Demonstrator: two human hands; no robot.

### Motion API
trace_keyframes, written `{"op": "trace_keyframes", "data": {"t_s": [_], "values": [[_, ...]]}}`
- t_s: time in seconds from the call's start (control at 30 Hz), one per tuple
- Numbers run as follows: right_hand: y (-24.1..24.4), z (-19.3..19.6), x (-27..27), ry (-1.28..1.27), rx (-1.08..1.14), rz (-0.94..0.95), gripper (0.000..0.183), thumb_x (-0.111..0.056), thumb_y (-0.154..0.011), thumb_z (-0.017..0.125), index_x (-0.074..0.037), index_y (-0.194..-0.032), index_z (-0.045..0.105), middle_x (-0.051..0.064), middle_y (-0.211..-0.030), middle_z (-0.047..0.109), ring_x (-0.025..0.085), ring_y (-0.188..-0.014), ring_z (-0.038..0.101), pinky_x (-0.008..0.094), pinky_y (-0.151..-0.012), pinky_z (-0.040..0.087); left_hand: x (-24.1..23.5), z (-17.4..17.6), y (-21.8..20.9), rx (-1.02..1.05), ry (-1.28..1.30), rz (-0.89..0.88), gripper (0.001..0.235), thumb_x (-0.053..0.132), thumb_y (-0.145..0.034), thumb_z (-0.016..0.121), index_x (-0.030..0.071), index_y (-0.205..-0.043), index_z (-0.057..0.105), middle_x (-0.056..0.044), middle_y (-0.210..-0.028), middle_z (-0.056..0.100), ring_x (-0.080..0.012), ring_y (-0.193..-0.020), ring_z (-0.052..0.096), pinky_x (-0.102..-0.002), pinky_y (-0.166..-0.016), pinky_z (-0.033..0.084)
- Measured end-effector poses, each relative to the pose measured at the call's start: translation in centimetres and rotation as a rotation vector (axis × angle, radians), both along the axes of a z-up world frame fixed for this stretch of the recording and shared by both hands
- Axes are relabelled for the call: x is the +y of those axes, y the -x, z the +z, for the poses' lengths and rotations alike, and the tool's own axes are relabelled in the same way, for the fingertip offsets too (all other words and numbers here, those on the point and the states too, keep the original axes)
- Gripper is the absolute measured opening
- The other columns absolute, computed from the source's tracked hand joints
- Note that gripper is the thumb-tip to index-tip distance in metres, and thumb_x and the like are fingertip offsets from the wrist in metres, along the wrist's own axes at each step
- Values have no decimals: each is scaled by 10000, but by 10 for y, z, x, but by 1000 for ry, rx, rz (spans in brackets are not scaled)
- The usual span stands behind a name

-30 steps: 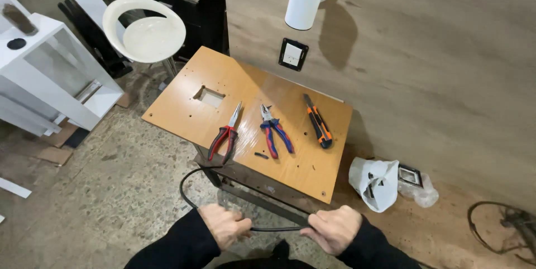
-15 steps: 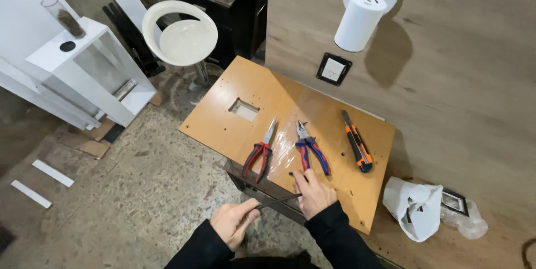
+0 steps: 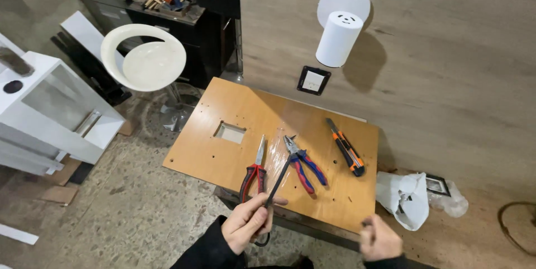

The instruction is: Stripping the outer and inner insulation from an electrical cable using pliers and a utility knife.

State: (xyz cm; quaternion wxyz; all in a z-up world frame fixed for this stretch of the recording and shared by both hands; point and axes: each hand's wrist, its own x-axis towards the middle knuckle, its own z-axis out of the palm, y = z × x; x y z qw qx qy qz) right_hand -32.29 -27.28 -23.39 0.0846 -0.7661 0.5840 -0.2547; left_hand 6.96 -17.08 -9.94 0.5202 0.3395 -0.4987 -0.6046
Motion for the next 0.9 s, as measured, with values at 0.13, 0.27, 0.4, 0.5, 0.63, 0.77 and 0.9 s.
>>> {"op": "trace_keyframes", "data": {"t_s": [0.13,0.27,0.4,0.5,0.63,0.77,0.9], "values": [[85,17,-16,0,165,-466,243,-231,-905,673,-76,-1093,681,154,-904,723,343,-819,711,434,-734,559,-15,11,20,-18,40,-66,430,148,-1098,427,1,-1483,547,1,-716,540,-65,-625,457,-224,-596,386],[45,130,-2,3,-20,-443,579,-210,-884,701,66,-1371,556,235,-1156,722,316,-1012,714,392,-883,555,-24,13,42,-74,83,-72,420,84,-1059,474,29,-1462,577,-47,-799,647,-108,-661,528,-251,-627,441],[-14,152,16,-213,-897,177,536,-112,-919,650,67,-1412,544,183,-1137,729,158,-948,687,273,-770,566,-34,4,64,-92,361,-41,357,39,-1069,536,4,-1418,601,-111,-871,683,-210,-797,685,-315,-774,562],[-81,215,29,-78,-768,434,486,-85,-848,726,69,-1296,616,116,-1005,684,122,-839,638,236,-697,523,-41,33,72,-290,349,-82,396,46,-1041,517,15,-1424,615,-108,-831,656,-220,-783,688,-310,-768,563],[-104,226,26,70,-724,410,179,-41,-914,736,21,-1082,728,75,-924,728,121,-801,707,235,-685,551,-44,46,83,-324,351,-60,338,39,-1049,552,12,-1377,628,-118,-841,633,-249,-772,671,-331,-748,555],[-104,227,17,125,-683,454,147,-68,-855,797,7,-958,724,68,-887,726,132,-756,688,230,-662,527,-44,65,87,-465,478,104,349,5,-963,605,8,-1310,643,-138,-824,575,-295,-737,620,-367,-671,507],[-107,223,13,113,-640,479,155,-58,-810,822,7,-928,745,58,-825,727,124,-679,660,232,-606,506,-44,53,100,-425,484,212,297,-20,-931,653,-15,-1228,648,-150,-830,592,-306,-744,629,-362,-659,505]]}}
